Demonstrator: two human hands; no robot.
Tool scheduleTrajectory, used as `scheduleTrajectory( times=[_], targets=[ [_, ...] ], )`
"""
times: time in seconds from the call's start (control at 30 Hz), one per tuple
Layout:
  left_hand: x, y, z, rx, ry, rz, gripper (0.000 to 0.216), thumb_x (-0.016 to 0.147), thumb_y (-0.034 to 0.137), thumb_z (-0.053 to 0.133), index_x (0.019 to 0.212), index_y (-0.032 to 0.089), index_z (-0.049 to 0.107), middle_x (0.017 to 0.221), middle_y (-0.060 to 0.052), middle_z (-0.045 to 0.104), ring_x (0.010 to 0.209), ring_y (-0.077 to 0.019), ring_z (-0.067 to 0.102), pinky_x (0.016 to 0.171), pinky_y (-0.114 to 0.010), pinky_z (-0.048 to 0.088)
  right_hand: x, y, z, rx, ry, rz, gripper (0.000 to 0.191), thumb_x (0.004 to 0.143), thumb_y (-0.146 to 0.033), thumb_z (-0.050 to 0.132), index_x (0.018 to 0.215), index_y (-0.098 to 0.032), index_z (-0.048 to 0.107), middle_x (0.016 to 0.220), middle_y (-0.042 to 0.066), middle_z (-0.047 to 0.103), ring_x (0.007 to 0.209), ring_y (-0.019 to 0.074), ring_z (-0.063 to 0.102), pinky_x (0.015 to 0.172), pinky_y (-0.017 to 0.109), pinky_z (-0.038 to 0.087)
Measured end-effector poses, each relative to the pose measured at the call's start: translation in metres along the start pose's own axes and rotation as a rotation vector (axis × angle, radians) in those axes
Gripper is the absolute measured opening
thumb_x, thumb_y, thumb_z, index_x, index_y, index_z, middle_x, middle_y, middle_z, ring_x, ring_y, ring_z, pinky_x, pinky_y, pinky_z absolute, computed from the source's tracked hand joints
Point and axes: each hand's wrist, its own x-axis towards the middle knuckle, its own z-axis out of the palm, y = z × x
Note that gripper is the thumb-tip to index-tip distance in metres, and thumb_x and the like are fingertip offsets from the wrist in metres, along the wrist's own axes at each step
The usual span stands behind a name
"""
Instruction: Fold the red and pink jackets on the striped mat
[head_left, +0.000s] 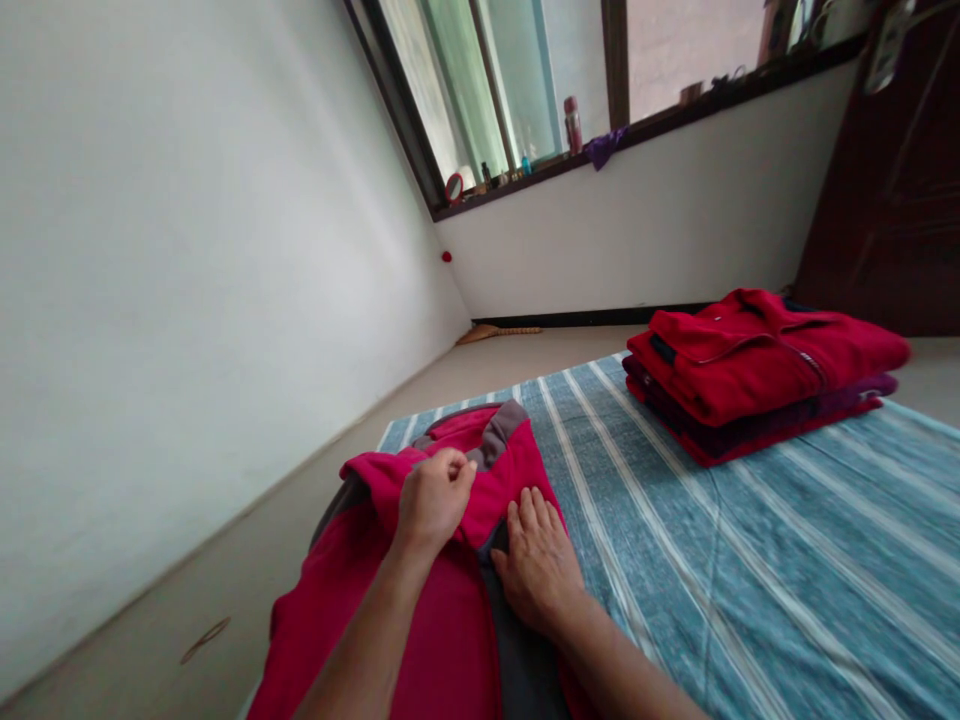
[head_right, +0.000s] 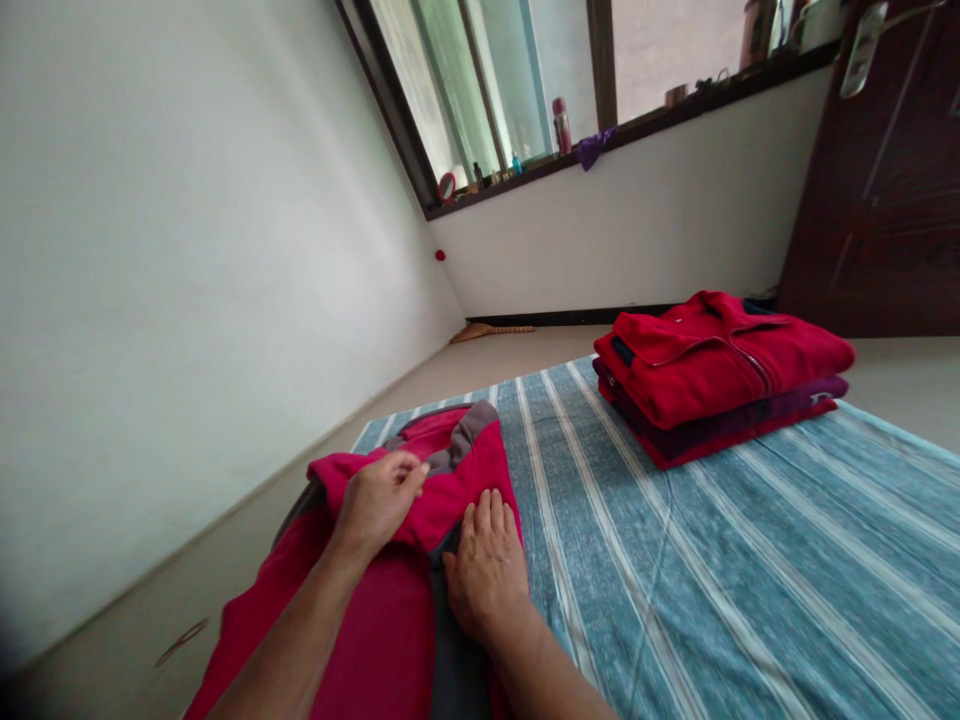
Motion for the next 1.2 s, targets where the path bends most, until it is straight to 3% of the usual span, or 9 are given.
scheduleTrajectory(
  times=[0.03,0.13,0.2,0.3,0.5,0.7,0.97,1.2],
  targets=[
    [0.021,0.007,0.012,0.073,-0.010,0.014,0.004,0.080,0.023,0.063,0.079,0.020,0.066,0.083,-0.005,0.073,0.081,-0.0196,0.068,0.072,-0.024,0.047,0.000,-0.001,-0.001,0.006,-0.002,0.002,0.063,0.092,-0.035,0.045,0.145,-0.001,0.037,0.154,0.025,0.024,0.145,0.0359,0.016,0.117,0.049,0.016],
    [0.082,0.021,0.052,0.166,-0.110,-0.058,0.015,0.078,0.020,0.065,0.091,0.017,0.068,0.102,-0.010,0.072,0.101,-0.0236,0.064,0.082,-0.028,0.046,-0.002,-0.002,-0.004,0.020,-0.022,0.012,0.064,0.092,-0.035,0.044,0.145,-0.001,0.035,0.154,0.024,0.022,0.145,0.0352,0.014,0.118,0.048,0.015],
    [0.112,0.022,0.075,0.150,-0.168,-0.090,0.009,0.075,0.024,0.069,0.077,0.015,0.068,0.086,-0.009,0.072,0.092,-0.0251,0.066,0.076,-0.028,0.046,-0.003,-0.003,-0.005,0.039,-0.028,0.021,0.064,0.093,-0.037,0.043,0.146,-0.002,0.034,0.154,0.024,0.021,0.145,0.0349,0.013,0.118,0.048,0.014],
    [0.136,0.017,0.097,0.094,-0.235,-0.138,0.019,0.074,0.026,0.070,0.060,0.015,0.064,0.062,-0.004,0.065,0.074,-0.0230,0.065,0.064,-0.027,0.045,-0.003,-0.004,-0.006,0.076,-0.034,0.035,0.064,0.094,-0.038,0.041,0.146,-0.002,0.032,0.155,0.024,0.018,0.145,0.0346,0.011,0.118,0.047,0.012],
    [0.151,0.013,0.104,-0.071,-0.386,-0.201,0.007,0.075,0.017,0.067,0.075,0.010,0.067,0.052,0.004,0.057,0.053,-0.0143,0.054,0.053,-0.025,0.041,-0.002,-0.006,-0.007,0.098,-0.047,0.031,0.064,0.093,-0.035,0.042,0.146,-0.001,0.032,0.154,0.026,0.016,0.145,0.0360,0.009,0.118,0.048,0.010],
    [0.161,0.012,0.103,-0.163,-0.507,-0.155,0.018,0.078,0.019,0.068,0.087,0.003,0.069,0.058,0.001,0.064,0.056,-0.0135,0.055,0.057,-0.025,0.045,-0.001,-0.006,-0.008,0.101,-0.034,0.031,0.064,0.092,-0.035,0.043,0.145,-0.001,0.034,0.153,0.027,0.019,0.144,0.0362,0.010,0.118,0.048,0.010],
    [0.159,0.004,0.112,-0.065,-0.365,0.052,0.023,0.078,0.012,0.062,0.099,0.012,0.072,0.088,-0.001,0.075,0.081,-0.0161,0.066,0.075,-0.023,0.051,-0.001,-0.004,-0.004,0.066,-0.019,0.021,0.064,0.092,-0.034,0.043,0.145,-0.001,0.034,0.153,0.027,0.021,0.144,0.0367,0.011,0.118,0.048,0.011],
    [0.152,-0.003,0.136,0.196,-0.210,0.242,0.039,0.082,0.017,0.060,0.121,0.024,0.063,0.116,-0.004,0.070,0.111,-0.0219,0.062,0.098,-0.032,0.045,-0.003,-0.004,-0.004,0.058,-0.004,0.006,0.062,0.093,-0.033,0.041,0.145,0.000,0.034,0.153,0.027,0.021,0.144,0.0364,0.010,0.118,0.048,0.012]
  ],
)
